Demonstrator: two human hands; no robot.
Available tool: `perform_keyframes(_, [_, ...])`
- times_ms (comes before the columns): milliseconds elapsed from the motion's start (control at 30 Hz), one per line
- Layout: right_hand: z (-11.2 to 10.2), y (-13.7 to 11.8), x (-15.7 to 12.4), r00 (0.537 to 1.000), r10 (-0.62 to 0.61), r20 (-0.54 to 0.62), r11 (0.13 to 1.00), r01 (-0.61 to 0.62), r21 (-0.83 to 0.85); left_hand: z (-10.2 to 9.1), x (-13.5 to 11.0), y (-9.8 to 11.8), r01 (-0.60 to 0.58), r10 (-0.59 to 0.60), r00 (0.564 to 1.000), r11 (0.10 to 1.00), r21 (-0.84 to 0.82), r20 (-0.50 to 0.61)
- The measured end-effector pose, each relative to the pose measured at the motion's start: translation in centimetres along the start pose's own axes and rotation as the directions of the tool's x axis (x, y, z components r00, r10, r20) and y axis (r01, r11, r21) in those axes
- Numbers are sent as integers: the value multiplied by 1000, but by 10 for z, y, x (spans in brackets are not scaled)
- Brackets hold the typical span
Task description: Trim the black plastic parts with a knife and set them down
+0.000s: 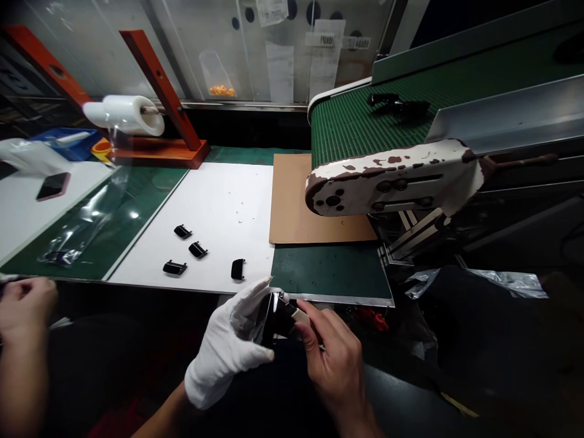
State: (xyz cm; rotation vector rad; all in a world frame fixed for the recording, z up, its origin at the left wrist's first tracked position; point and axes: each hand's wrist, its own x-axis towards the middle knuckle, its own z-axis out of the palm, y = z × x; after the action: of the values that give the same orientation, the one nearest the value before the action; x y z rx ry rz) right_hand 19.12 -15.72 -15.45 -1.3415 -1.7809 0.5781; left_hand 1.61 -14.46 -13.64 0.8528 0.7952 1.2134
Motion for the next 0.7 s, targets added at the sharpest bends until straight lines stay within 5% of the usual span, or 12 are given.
perform_keyframes(167, [5, 3, -2, 969, -77, -234, 995, 58, -85, 5, 2, 1, 1, 0, 999, 999, 33, -44])
perform_keyframes(333, [5, 3, 1, 968, 155, -195, 988, -155, 16, -2, -3, -6, -49, 60, 997, 974, 219, -43])
perform_keyframes(433, [4, 9, 0, 970, 194, -146, 981, -187, 57, -17, 9, -9, -186, 200, 979, 823, 537, 33])
perform_keyframes(567, [5, 20, -7, 962, 262, -76, 962, -254, 99, -41, 74, -8, -238, 216, 965, 485, 842, 149])
perform_keyframes(700, [8, 27, -16, 919, 393, -28, 909, -384, 162, -54, 155, -6, -188, 129, 981, 427, 884, 146])
